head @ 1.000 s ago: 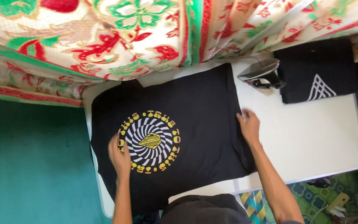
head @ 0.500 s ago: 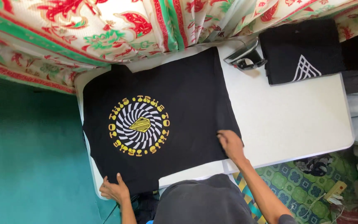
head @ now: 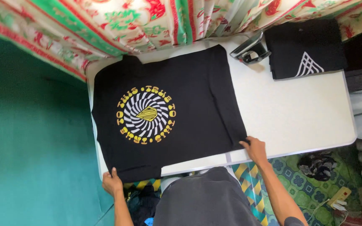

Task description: The person lays a black t-shirt on a white table, smooths it with both hands, and uses a steam iron to press the garment. The person repeatedly adjusts the shirt and irons different sections.

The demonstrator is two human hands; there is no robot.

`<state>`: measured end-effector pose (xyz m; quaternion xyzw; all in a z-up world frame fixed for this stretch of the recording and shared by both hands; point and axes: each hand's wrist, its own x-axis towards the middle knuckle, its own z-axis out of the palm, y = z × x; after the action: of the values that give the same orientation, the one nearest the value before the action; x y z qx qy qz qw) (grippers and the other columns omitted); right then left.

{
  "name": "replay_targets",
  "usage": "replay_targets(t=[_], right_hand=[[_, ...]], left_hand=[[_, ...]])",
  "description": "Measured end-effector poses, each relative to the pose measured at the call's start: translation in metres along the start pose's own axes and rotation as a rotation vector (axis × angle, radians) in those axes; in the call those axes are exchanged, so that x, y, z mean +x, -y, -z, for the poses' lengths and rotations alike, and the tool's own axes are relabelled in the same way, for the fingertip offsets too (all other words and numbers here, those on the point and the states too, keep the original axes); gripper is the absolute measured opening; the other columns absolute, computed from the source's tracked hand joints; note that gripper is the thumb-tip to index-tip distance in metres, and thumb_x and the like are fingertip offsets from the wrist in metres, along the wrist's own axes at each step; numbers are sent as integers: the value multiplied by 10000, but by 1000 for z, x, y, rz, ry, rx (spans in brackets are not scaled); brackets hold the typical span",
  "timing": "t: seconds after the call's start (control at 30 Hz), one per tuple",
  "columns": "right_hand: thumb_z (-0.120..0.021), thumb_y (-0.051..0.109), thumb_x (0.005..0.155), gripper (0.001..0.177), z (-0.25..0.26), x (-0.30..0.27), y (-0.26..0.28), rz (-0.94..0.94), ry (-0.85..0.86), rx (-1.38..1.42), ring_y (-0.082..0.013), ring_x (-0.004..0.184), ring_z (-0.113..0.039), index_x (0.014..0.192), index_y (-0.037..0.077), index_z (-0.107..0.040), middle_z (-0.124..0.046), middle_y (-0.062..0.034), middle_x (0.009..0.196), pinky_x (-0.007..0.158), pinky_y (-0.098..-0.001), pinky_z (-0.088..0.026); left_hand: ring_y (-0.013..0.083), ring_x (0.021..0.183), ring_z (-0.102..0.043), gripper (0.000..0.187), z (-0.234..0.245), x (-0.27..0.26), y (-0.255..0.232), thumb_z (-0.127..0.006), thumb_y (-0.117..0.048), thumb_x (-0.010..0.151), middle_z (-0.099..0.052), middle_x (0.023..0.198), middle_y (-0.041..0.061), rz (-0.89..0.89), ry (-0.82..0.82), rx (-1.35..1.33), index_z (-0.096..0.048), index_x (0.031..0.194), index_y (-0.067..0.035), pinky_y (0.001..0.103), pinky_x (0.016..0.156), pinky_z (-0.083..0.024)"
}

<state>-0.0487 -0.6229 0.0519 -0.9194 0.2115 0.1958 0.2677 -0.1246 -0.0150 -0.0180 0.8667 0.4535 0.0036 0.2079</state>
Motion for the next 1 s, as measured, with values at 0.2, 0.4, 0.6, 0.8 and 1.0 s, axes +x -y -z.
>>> replay_targets(t=[0.2,0.4,0.6,0.8,1.0], right_hand=[[-716,463,906,411,-16,14,-36,164,-11,-114,-442,974,-730,1024,70,-728,-766,-218,878,878,-504,-546],[-641,526,986,448,-16,-6,-21,207,-47,-60,-472,1018,-709,1137,105,-677,-755,-266,955,936,-537,-535],[-704,502,960,482,-27,-1,-37,125,-45,-25,-507,1022,-699,1070,33,-700,-759,-287,971,912,-560,-533],[-677,477,1017,427,-37,5,-50,79,-135,-24,-516,991,-689,1054,52,-680,-729,-281,890,873,-569,-517],[-693,384,1006,364,-23,-11,-38,137,-147,-11,-525,1019,-678,1106,34,-698,-739,-280,927,893,-578,-513]], left_hand=[[362,1035,-706,326,-19,19,31,-733,-439,980,-765,994,64,-40,-23,-41,-710,1120,-146,512,925,-539],[425,1005,-712,350,-2,-5,27,-633,-474,1035,-763,947,159,-32,15,-1,-657,1169,-152,552,891,-545],[443,1043,-698,525,-25,-9,65,-710,-557,929,-759,1018,210,-80,132,-115,-707,1130,-72,565,924,-528],[424,1046,-681,317,29,-52,36,-569,-407,1062,-749,1018,166,-47,115,-266,-628,1175,-117,580,875,-519],[359,1059,-713,474,-26,-42,92,-638,-546,978,-771,1055,138,-22,249,-109,-708,1163,-115,510,891,-558]])
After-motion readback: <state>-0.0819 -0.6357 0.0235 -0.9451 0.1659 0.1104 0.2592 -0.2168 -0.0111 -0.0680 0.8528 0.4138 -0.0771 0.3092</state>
